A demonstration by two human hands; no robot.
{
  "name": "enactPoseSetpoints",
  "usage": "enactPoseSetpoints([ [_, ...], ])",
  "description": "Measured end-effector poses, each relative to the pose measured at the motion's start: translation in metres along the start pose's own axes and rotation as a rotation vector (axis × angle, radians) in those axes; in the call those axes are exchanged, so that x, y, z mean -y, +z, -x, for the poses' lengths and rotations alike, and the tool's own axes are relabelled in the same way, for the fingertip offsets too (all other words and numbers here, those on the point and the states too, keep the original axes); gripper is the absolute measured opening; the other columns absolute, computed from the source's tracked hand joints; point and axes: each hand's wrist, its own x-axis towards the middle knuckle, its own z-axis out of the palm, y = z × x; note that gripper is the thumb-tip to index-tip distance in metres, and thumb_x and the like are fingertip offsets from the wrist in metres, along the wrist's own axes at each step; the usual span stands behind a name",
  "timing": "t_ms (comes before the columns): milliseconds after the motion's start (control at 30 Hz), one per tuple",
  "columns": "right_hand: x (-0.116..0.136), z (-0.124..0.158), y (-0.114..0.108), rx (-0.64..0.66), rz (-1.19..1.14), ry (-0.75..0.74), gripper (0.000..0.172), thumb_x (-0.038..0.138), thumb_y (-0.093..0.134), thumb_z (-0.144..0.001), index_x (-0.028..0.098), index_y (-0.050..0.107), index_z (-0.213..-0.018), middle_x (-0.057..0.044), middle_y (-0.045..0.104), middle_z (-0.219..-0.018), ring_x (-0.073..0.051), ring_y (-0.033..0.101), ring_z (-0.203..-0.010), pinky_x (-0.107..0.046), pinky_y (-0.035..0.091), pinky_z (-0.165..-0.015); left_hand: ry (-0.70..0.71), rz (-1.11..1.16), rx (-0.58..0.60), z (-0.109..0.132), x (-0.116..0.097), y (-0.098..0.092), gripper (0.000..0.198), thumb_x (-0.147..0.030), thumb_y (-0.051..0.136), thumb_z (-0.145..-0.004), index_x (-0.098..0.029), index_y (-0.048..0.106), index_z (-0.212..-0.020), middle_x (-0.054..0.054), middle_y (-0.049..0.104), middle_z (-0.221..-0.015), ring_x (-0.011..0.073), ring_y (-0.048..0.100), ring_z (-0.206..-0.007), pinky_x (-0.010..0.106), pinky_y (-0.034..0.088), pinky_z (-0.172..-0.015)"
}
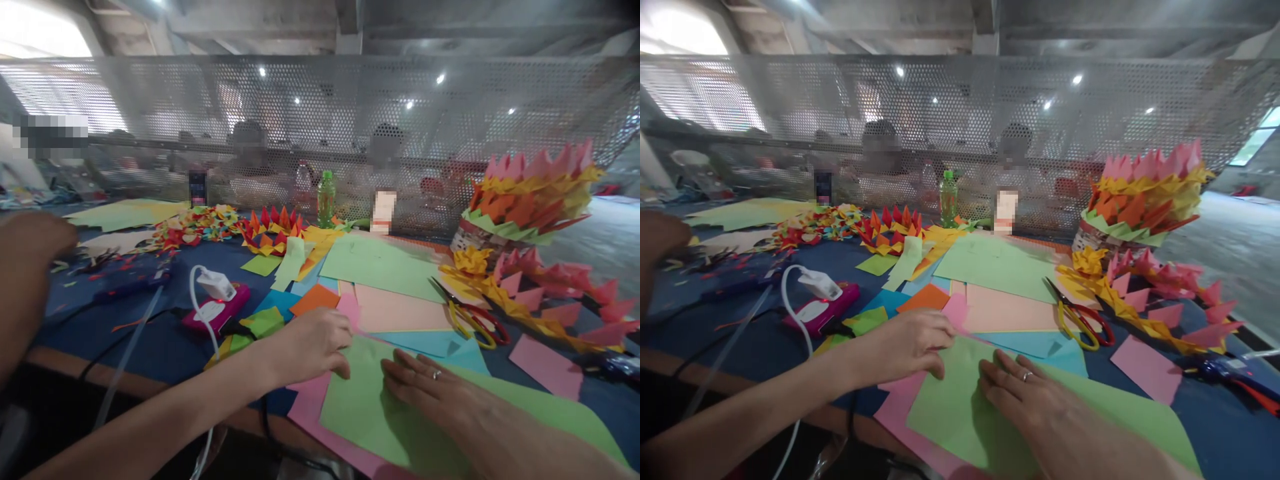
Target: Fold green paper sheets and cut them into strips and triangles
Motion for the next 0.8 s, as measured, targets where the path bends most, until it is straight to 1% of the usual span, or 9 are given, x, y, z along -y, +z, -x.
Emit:
enactPoseSetpoints([
  [100,0.002,0.0,0.0,0.032,0.035,0.012,0.062,0.039,0.063,-0.084,0.011,0.048,-0.137,-0.014,0.044,-0.14,-0.031,0.048,-0.127,-0.042,0.04,-0.107,-0.028,-0.198,0.035,-0.002,-0.011,0.01,0.019,-0.031,0.066,-0.084,-0.016,0.064,-0.072,0.003,0.066,-0.078,0.0199,0.06,-0.083,0.032,0.046,-0.078],
  [200,0.003,-0.002,-0.001,0.028,0.067,0.032,0.054,0.031,0.058,-0.088,0.012,0.048,-0.137,-0.012,0.042,-0.142,-0.03,0.045,-0.129,-0.042,0.041,-0.106,-0.024,-0.403,-0.05,-0.002,-0.027,0.031,0.015,-0.021,0.055,-0.09,-0.012,0.065,-0.097,0.009,0.068,-0.101,0.0245,0.06,-0.098,0.038,0.045,-0.085],
  [267,0.002,-0.004,0.0,0.019,0.081,0.009,0.049,0.024,0.056,-0.089,0.014,0.05,-0.137,-0.009,0.042,-0.142,-0.028,0.044,-0.13,-0.041,0.043,-0.105,0.015,-0.447,-0.142,-0.001,-0.035,0.047,0.036,-0.022,0.045,-0.095,-0.01,0.05,-0.129,0.013,0.055,-0.134,0.0251,0.05,-0.122,0.038,0.039,-0.099],
  [333,-0.001,-0.004,0.003,-0.018,0.115,-0.03,0.048,0.018,0.055,-0.088,0.013,0.051,-0.135,-0.009,0.043,-0.142,-0.026,0.045,-0.13,-0.039,0.044,-0.105,0.012,-0.403,-0.147,0.0,-0.04,0.058,0.05,-0.035,0.037,-0.098,-0.011,0.035,-0.142,0.011,0.04,-0.148,0.0237,0.038,-0.135,0.037,0.035,-0.107],
  [467,-0.011,0.002,0.021,-0.199,0.175,-0.102,0.046,0.018,0.053,-0.088,0.011,0.052,-0.134,-0.01,0.046,-0.141,-0.025,0.047,-0.129,-0.037,0.044,-0.105,-0.016,-0.298,-0.08,0.001,-0.04,0.063,0.058,-0.045,0.03,-0.098,-0.014,0.027,-0.147,0.009,0.033,-0.153,0.0231,0.031,-0.14,0.037,0.035,-0.109],
  [533,-0.015,0.003,0.035,-0.266,0.178,-0.113,0.047,0.027,0.053,-0.09,0.012,0.05,-0.135,-0.01,0.048,-0.14,-0.025,0.048,-0.128,-0.035,0.045,-0.105,0.004,-0.271,-0.069,0.002,-0.036,0.064,0.058,-0.043,0.032,-0.098,-0.015,0.026,-0.148,0.01,0.031,-0.153,0.0238,0.031,-0.14,0.038,0.036,-0.109],
  [633,-0.014,-0.001,0.052,-0.272,0.178,-0.086,0.056,0.044,0.051,-0.091,0.007,0.052,-0.133,-0.015,0.049,-0.139,-0.028,0.049,-0.128,-0.037,0.046,-0.104,0.028,-0.275,-0.106,0.002,-0.029,0.073,0.057,-0.04,0.036,-0.097,-0.017,0.024,-0.149,0.009,0.031,-0.153,0.0248,0.032,-0.139,0.041,0.038,-0.109],
  [700,-0.013,-0.003,0.056,-0.25,0.157,-0.03,0.052,0.039,0.046,-0.094,0.004,0.051,-0.133,-0.016,0.047,-0.141,-0.028,0.046,-0.13,-0.039,0.044,-0.105,0.034,-0.294,-0.14,0.002,-0.024,0.082,0.058,-0.037,0.038,-0.096,-0.02,0.023,-0.149,0.007,0.032,-0.153,0.0248,0.034,-0.138,0.042,0.04,-0.108],
  [800,-0.019,0.005,0.049,-0.275,0.105,0.095,0.047,0.015,0.041,-0.091,0.008,0.045,-0.138,-0.012,0.047,-0.143,-0.026,0.043,-0.132,-0.044,0.038,-0.11,0.034,-0.319,-0.173,0.002,-0.019,0.088,0.06,-0.035,0.039,-0.095,-0.019,0.02,-0.15,0.007,0.032,-0.153,0.0253,0.035,-0.138,0.042,0.041,-0.107],
])
